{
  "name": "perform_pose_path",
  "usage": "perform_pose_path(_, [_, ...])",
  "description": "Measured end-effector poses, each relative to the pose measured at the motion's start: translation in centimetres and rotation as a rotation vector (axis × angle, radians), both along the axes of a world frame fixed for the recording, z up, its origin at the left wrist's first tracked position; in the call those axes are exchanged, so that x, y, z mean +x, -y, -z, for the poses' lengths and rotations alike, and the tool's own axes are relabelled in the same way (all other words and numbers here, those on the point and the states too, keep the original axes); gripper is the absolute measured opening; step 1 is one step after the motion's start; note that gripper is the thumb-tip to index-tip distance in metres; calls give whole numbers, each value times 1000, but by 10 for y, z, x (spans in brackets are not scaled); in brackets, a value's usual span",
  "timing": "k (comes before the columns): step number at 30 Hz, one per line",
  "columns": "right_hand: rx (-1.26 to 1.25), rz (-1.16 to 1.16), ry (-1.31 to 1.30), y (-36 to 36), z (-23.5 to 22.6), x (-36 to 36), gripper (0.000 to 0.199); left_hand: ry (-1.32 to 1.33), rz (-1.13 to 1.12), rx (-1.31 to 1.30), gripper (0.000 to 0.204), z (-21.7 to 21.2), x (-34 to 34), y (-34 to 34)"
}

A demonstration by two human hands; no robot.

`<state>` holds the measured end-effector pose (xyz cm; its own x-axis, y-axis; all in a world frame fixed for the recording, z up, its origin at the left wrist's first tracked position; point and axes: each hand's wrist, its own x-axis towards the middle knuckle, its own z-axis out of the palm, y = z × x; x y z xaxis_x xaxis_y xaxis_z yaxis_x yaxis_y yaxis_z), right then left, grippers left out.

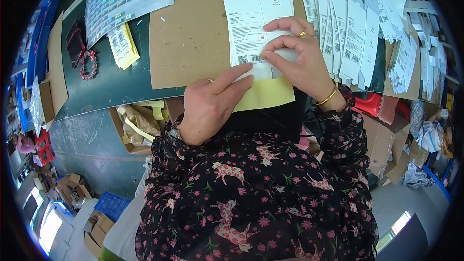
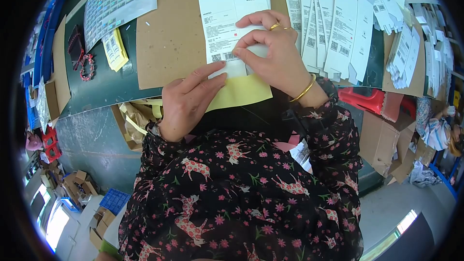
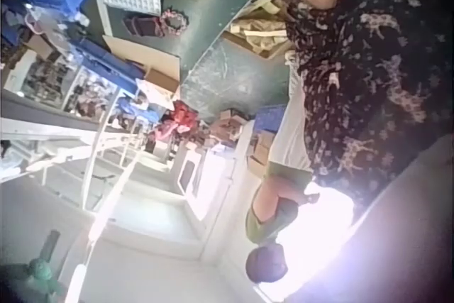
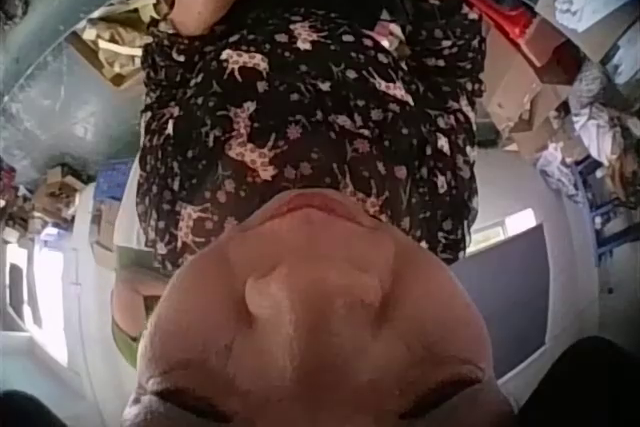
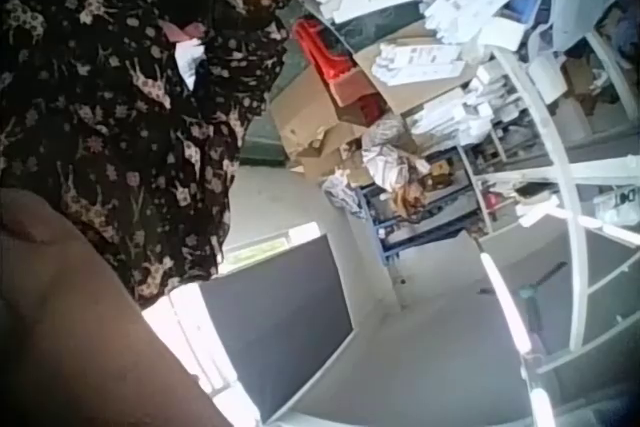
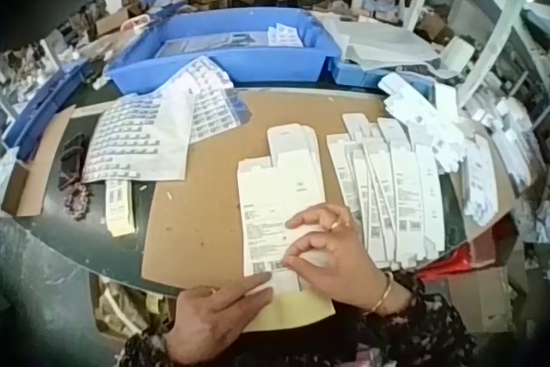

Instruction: The person peels barcode stickers from a yellow sheet and applies them to white cardboard boxes by hand, repeating the process across several sheets and boxes.

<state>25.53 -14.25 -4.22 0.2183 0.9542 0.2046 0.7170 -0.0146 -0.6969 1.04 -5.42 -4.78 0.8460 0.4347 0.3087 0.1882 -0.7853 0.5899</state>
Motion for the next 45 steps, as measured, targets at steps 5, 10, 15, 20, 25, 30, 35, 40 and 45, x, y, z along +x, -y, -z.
perform_pose_path(5, [-4,7,8,0,0,0,7,48,-10,58,26,9,0,-1])
perform_pose_path(10, [3,5,8,-1,0,-1,7,13,-3,79,25,5,1,-2])
perform_pose_path(15, [6,32,84,1,-1,-6,9,-9,2,94,24,3,2,-1])
perform_pose_path(20, [24,63,169,3,1,-14,18,7,2,105,22,4,3,1])
perform_pose_path(25, [-18,141,150,-3,3,-20,35,-9,-1,107,21,4,1,1])
perform_pose_path(30, [80,59,126,-6,17,-9,42,40,-8,34,20,6,0,1])
perform_pose_path(35, [301,312,163,1,10,-16,48,95,-114,-48,31,0,-2,6])
perform_pose_path(40, [60,498,162,43,14,-23,54,-37,-163,-90,44,-1,3,14])
perform_pose_path(45, [180,527,182,31,18,-50,48,7,-126,-187,44,20,-8,12])
